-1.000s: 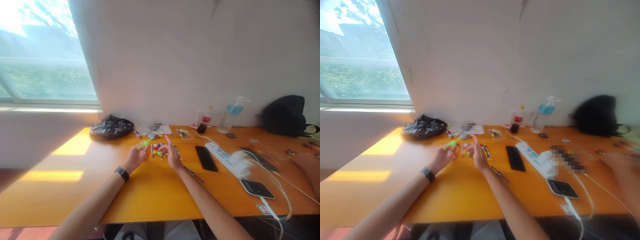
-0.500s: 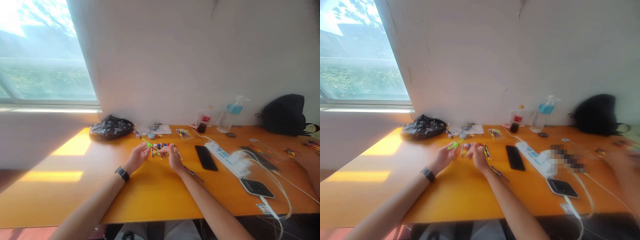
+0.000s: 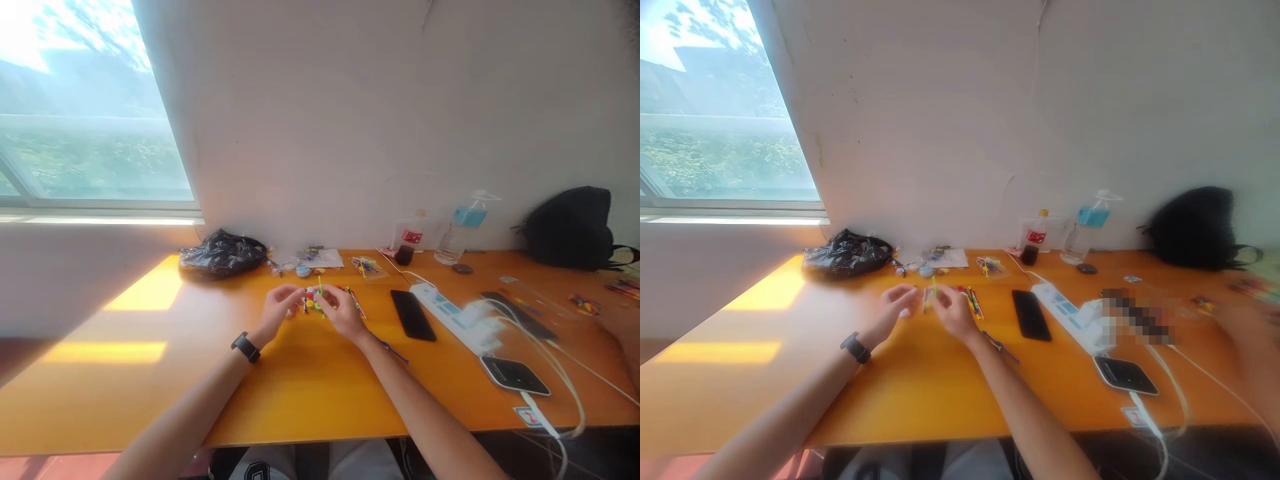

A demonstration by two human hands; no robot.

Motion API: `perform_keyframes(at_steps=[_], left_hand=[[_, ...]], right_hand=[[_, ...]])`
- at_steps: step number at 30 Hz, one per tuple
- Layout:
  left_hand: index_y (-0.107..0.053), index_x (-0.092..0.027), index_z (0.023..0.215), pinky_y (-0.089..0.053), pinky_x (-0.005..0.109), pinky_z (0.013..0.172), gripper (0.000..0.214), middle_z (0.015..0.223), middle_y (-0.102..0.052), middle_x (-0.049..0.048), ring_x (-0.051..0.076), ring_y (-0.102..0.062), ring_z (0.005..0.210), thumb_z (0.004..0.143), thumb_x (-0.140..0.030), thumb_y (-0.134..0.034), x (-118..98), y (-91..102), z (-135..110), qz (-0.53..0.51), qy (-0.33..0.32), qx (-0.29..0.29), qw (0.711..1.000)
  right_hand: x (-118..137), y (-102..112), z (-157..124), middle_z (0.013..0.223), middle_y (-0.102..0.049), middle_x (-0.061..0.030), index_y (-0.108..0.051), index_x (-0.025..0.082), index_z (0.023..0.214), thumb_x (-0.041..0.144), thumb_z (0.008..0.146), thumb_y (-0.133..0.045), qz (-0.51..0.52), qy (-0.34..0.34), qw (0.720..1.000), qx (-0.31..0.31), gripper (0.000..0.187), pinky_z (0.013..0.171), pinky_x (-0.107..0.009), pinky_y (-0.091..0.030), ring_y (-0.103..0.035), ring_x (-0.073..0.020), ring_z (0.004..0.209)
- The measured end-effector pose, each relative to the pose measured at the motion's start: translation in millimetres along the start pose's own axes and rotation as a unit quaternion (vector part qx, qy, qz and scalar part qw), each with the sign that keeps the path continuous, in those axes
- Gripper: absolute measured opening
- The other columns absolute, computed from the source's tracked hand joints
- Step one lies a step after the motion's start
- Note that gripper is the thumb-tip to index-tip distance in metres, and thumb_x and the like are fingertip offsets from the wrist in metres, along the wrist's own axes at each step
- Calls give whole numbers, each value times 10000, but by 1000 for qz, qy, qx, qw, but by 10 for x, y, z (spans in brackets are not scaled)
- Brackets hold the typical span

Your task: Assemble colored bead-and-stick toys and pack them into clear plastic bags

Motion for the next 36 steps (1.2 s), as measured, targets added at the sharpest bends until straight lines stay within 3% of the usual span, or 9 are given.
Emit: perform_keyframes(at_steps=[3,7,11,16,22,27,30,36], left_hand=[[-715,-159,879,-473,257,669,327,872,-741,68,150,-626,717,872,-486,-703,-47,205,80,71,-62,-101,990],[-703,-172,832,-474,281,727,315,839,-734,58,187,-639,785,883,-475,-633,-28,404,184,214,-89,-161,959],[-724,-192,823,-440,274,647,288,805,-742,49,194,-639,723,879,-458,-626,17,446,190,339,-69,-125,930],[-727,-218,809,-417,257,647,159,836,-757,39,183,-662,745,855,-343,-641,37,334,124,480,-81,-37,873],[-714,-225,857,-385,268,629,163,846,-751,50,199,-669,757,877,-353,-616,-11,268,82,552,-89,-41,828],[-710,-223,860,-321,283,588,223,807,-746,93,238,-688,731,927,-374,-560,-32,248,52,612,-60,-29,788],[-690,-220,838,-303,286,579,213,806,-744,114,253,-690,720,936,-319,-528,-35,232,48,617,-53,-14,785],[-662,-225,843,-318,285,599,172,776,-729,110,260,-671,689,935,-295,-535,-52,233,39,609,-49,-21,791]], right_hand=[[-7,267,41,755,-653,-1,-671,198,1229,436,967,-568,-148,-11,987,-56,368,623,-256,-430,-586,-160,654],[-83,672,99,715,-638,-1,-664,209,1095,336,884,-623,-407,-91,904,-89,250,599,-266,-330,-593,-182,679],[-260,988,104,840,-717,-74,-667,201,944,395,852,-654,-508,-201,837,-44,216,609,-272,-338,-669,-231,808],[-476,1230,24,1031,-760,-163,-711,175,991,391,851,-648,-530,-319,785,37,265,708,-307,-448,-724,-302,984],[-532,1270,-8,1054,-760,-206,-741,158,1019,481,905,-595,-531,-349,771,46,373,770,-358,-504,-732,-344,1033],[-408,1231,17,1056,-748,-204,-726,157,1038,576,982,-471,-553,-326,765,-46,494,785,-387,-503,-723,-344,1024],[-336,1121,39,951,-752,-151,-718,184,973,540,989,-499,-547,-284,783,-81,418,735,-345,-471,-730,-299,929],[-260,855,74,846,-742,-93,-699,202,871,517,981,-566,-530,-206,818,-90,359,640,-285,-362,-704,-237,803]])
Point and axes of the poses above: each hand's wrist, its own z-axis towards the middle knuckle, its own y-axis out of the back of the hand, x = y × z, the point moved 4 cm from there along z, towards the middle knuckle
